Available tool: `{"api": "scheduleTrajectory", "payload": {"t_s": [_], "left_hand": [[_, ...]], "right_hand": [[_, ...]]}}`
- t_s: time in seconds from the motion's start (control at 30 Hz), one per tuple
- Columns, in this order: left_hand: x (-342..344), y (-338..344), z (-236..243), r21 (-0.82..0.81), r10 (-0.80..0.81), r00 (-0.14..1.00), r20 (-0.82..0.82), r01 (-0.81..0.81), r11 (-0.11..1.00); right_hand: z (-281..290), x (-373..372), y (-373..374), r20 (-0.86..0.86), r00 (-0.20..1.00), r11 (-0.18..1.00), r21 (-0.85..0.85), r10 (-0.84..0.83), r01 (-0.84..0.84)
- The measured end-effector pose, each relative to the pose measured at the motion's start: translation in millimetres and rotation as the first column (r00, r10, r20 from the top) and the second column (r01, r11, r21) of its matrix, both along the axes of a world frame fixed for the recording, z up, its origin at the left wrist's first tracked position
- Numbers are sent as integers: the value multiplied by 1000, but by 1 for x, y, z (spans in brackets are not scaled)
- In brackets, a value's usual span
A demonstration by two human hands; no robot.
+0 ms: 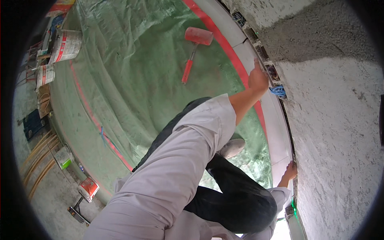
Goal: Applying mortar to a tile strip and fixing it to a wall.
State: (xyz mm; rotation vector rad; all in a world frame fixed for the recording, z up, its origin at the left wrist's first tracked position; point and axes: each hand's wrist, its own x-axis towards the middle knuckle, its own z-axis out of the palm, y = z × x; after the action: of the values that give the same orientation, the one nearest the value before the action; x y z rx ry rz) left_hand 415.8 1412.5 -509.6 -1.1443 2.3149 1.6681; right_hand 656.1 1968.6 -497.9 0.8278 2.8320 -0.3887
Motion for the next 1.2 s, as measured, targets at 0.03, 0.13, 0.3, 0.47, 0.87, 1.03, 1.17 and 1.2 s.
{"api": "scheduleTrajectory", "payload": {"t_s": [0.03, 0.13, 0.3, 0.47, 0.87, 1.03, 1.17, 1.2], "left_hand": [[-1, -6, -2, -27, -1, 1000, -18, 0, 1000], [0, 3, 11, -31, -24, 1000, 12, 25, 999], [-5, -2, 16, -9, -14, 1000, 9, 14, 1000], [-2, 2, 13, -32, -23, 999, 37, 24, 999], [4, -8, 10, -17, -35, 998, 54, 36, 999], [-2, -6, -9, -47, 3, 1000, 12, -3, 999], [-7, -26, -32, 27, -107, 984, 144, 105, 994], [-10, -13, -27, 81, -91, 977, 191, 77, 994]], "right_hand": [[-7, -2, -8, -42, 999, 999, -48, -17, 15], [6, 6, 4, -90, 994, 993, -109, -57, 47], [3, -1, 10, -145, 987, 957, -288, -69, 25], [8, 3, 12, -100, 995, 979, -202, -15, -5], [11, -2, -4, 133, 988, 991, 98, 74, -87], [23, 4, -25, 203, 936, 837, 421, 289, -350], [12, -15, -84, 191, 923, 839, 386, 335, -384], [16, -19, -82, 190, 900, 814, 386, 392, -435]]}}
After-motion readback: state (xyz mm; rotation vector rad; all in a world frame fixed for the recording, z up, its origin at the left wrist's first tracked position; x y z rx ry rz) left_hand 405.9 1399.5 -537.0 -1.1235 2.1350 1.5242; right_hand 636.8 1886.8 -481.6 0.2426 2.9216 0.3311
